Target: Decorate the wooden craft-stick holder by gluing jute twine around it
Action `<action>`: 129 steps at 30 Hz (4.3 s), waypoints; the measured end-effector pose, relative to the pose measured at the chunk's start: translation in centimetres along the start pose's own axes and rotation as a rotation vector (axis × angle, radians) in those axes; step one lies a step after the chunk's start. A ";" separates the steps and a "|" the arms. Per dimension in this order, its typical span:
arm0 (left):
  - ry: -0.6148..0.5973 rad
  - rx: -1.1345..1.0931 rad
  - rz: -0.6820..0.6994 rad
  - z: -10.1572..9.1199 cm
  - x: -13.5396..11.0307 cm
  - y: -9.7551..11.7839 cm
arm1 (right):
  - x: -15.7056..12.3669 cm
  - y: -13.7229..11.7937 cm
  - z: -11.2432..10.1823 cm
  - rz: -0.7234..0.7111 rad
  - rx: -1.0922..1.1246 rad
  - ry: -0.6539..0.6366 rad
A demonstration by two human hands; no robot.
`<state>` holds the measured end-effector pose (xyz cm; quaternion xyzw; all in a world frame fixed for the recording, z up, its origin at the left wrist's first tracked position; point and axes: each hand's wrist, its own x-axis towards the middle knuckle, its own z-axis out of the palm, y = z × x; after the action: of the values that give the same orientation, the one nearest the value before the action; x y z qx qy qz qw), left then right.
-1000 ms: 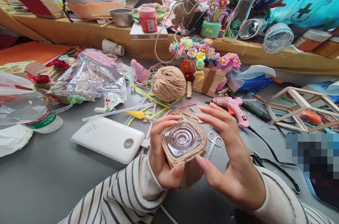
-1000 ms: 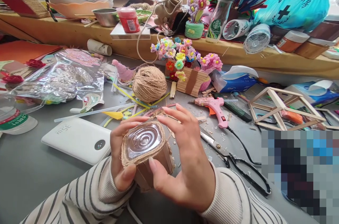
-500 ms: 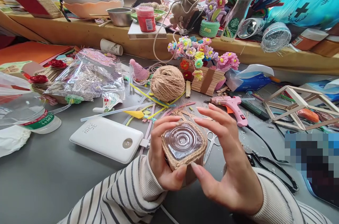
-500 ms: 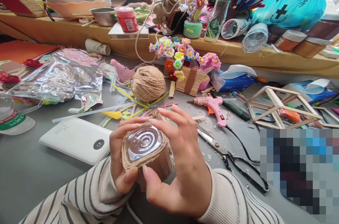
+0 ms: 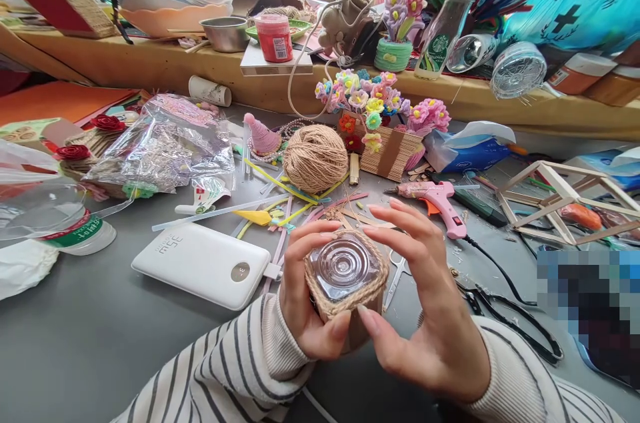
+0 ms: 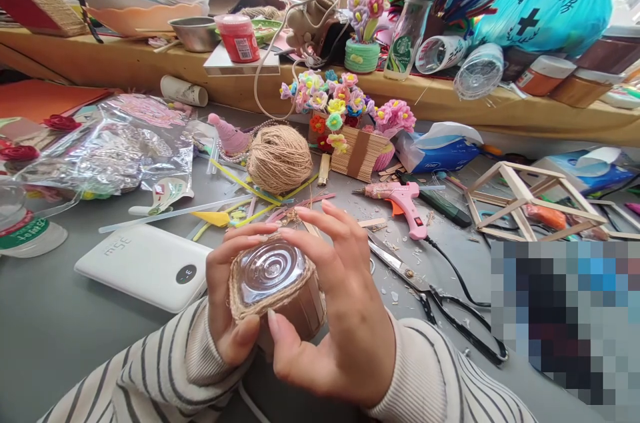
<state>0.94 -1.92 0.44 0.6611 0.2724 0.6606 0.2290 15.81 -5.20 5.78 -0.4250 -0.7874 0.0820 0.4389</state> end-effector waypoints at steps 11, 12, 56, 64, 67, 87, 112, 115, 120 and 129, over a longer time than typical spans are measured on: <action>-0.072 -0.018 -0.032 -0.5 0.2 0.1 | 0.0 0.2 -0.1 0.001 0.014 0.016; -0.082 -0.019 -0.034 -0.6 0.3 0.2 | 0.0 0.2 -0.1 0.002 0.020 0.013; -0.159 -0.088 -0.071 -0.9 0.0 -0.2 | -0.3 1.9 0.5 0.330 0.524 -0.059; -0.107 -0.187 -0.206 -0.8 -0.4 -0.6 | -0.2 2.0 0.8 0.376 0.522 -0.045; -0.086 -0.236 -0.284 -0.8 -0.6 -0.9 | -0.1 2.4 0.8 0.390 0.502 -0.032; 0.183 -0.642 -0.813 -0.3 1.2 0.9 | 1.3 3.9 -1.5 -0.193 0.134 -0.494; 0.105 -0.541 -0.864 -0.4 0.7 -0.7 | 0.7 2.5 -1.1 -0.212 -0.177 -0.442; 0.092 -0.539 -0.866 -0.4 0.5 -0.9 | 0.7 2.4 -1.1 -0.217 -0.164 -0.440; 0.054 -0.556 -0.831 -0.6 0.6 -1.0 | 1.2 2.7 -1.8 -0.159 0.014 -0.339; -0.007 -0.587 -0.846 -0.9 0.2 -2.1 | 1.6 2.8 -1.7 -0.160 -0.080 0.029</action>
<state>-0.06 -0.25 -0.80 0.4030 0.3186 0.5565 0.6530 18.31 -2.67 6.41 -0.3791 -0.8150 0.0090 0.4382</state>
